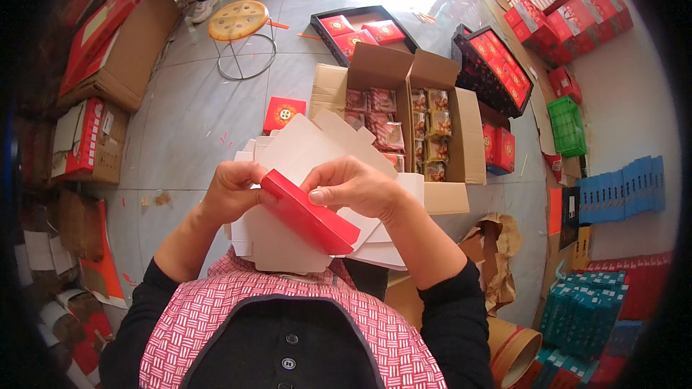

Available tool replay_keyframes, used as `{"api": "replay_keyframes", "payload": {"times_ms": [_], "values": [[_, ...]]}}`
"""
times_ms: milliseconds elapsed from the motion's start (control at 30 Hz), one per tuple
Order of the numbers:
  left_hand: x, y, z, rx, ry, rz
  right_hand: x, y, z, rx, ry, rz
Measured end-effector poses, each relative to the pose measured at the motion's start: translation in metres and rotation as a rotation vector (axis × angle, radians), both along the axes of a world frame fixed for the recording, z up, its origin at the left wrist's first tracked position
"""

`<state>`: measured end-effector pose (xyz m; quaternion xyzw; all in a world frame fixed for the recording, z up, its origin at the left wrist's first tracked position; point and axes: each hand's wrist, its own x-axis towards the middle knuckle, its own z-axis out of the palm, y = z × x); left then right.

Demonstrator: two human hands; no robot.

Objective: The person sits on the floor and repeatedly folds flat white cardboard sheets into small red boxes, then places the finished boxes on the floor beside them. The person handles the cardboard by hand without using tools.

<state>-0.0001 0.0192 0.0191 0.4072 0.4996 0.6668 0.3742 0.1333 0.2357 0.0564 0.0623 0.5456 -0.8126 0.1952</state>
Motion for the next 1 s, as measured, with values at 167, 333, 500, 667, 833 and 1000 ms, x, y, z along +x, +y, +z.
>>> {"api": "replay_keyframes", "payload": {"times_ms": [167, 333, 500, 667, 833, 1000], "values": [[-0.008, -0.003, -0.004, 0.037, -0.068, -0.26, 0.002, -0.013, 0.018, 0.22, 0.043, 0.058], [-0.007, -0.005, 0.009, -0.05, -0.026, -0.331, 0.009, -0.027, 0.032, 0.072, 0.033, 0.037], [-0.017, -0.012, -0.002, 0.066, -0.289, -0.488, 0.017, -0.046, 0.038, 0.192, 0.127, 0.178], [-0.02, -0.031, -0.003, 0.116, -0.154, -0.485, 0.012, -0.063, 0.043, 0.34, 0.101, 0.298], [-0.022, -0.025, 0.002, 0.094, -0.203, -0.435, 0.006, -0.065, 0.033, 0.284, 0.022, 0.276], [-0.023, -0.023, 0.0, 0.053, -0.163, -0.479, 0.011, -0.06, 0.024, 0.299, 0.059, 0.255]]}}
